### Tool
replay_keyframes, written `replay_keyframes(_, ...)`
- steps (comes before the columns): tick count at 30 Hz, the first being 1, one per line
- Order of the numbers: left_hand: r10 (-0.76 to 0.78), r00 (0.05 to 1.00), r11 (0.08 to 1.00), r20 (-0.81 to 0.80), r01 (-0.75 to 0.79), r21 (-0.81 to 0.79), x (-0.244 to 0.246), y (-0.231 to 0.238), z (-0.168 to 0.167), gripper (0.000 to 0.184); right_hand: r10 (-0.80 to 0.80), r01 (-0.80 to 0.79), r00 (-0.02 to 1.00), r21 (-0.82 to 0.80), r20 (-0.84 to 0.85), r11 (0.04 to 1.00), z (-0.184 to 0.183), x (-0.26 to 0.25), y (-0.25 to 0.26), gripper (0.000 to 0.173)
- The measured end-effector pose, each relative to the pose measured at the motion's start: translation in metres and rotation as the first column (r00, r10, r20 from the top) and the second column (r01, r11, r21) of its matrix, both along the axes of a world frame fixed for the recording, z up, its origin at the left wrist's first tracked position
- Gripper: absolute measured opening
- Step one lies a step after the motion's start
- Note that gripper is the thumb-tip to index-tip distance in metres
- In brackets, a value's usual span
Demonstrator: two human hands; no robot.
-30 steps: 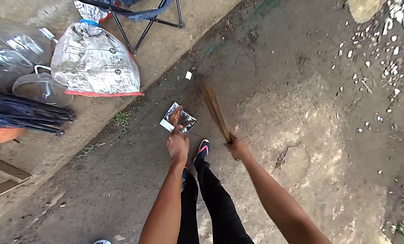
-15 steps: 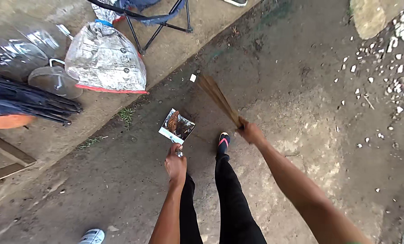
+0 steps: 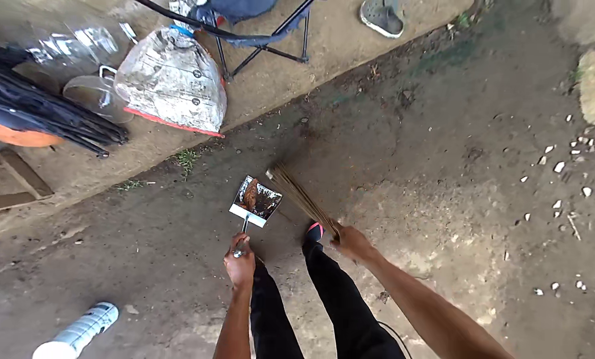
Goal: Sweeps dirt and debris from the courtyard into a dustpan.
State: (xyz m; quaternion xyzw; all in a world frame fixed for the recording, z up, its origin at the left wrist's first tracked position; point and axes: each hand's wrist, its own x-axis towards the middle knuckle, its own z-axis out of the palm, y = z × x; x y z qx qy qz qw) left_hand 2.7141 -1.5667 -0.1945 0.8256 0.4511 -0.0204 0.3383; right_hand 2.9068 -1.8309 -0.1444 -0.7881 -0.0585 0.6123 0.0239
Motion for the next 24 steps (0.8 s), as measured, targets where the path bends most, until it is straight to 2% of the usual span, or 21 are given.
replay_keyframes(3,0.039,0.999,0.999,0.0,-0.039,-0.012,-0.004,0.005,0.003,0.021,-0.009,0.008,0.999,-0.011,-0.032,1.0,0.068,0.002,-0.025,0.081)
replay_keyframes(5,0.058,0.998,0.998,-0.005,-0.058,-0.025,-0.01,0.008,0.002,0.02,-0.002,0.002,1.0,-0.021,0.01,1.0,0.084,0.019,-0.028,0.082)
replay_keyframes(7,0.079,0.997,0.996,-0.006,-0.08,-0.041,-0.012,0.008,0.002,0.021,-0.024,0.026,0.997,-0.031,0.071,0.999,0.065,0.032,-0.018,0.081)
replay_keyframes(9,0.093,0.996,0.995,-0.001,-0.093,-0.043,-0.012,0.007,0.001,0.021,-0.086,0.089,0.988,-0.019,0.126,0.996,0.023,0.017,-0.004,0.079)
replay_keyframes(11,0.112,0.994,0.991,-0.001,-0.112,-0.077,-0.013,0.006,-0.001,0.02,-0.201,0.199,0.972,0.03,0.12,0.98,-0.017,-0.033,0.009,0.077)
replay_keyframes(14,0.133,0.991,0.977,-0.021,-0.135,-0.162,-0.015,0.009,-0.004,0.019,-0.256,0.261,0.965,0.101,-0.064,0.96,-0.047,-0.12,0.012,0.077)
replay_keyframes(16,0.149,0.989,0.976,-0.021,-0.15,-0.159,-0.025,0.011,0.0,0.018,-0.272,0.293,0.949,0.125,-0.159,0.948,-0.029,-0.153,0.0,0.079)
replay_keyframes(18,0.179,0.983,0.974,0.028,-0.174,-0.144,-0.039,0.021,0.002,0.016,-0.333,0.353,0.932,0.157,-0.14,0.922,0.004,-0.157,-0.015,0.078)
replay_keyframes(21,0.159,0.982,0.978,0.099,-0.142,-0.155,-0.072,0.039,0.01,0.015,-0.342,0.342,0.939,0.149,-0.031,0.928,0.043,-0.141,-0.04,0.077)
replay_keyframes(24,0.112,0.984,0.983,0.142,-0.089,-0.161,-0.108,0.053,0.021,0.015,-0.33,0.317,0.938,0.122,0.108,0.941,0.041,-0.125,-0.053,0.077)
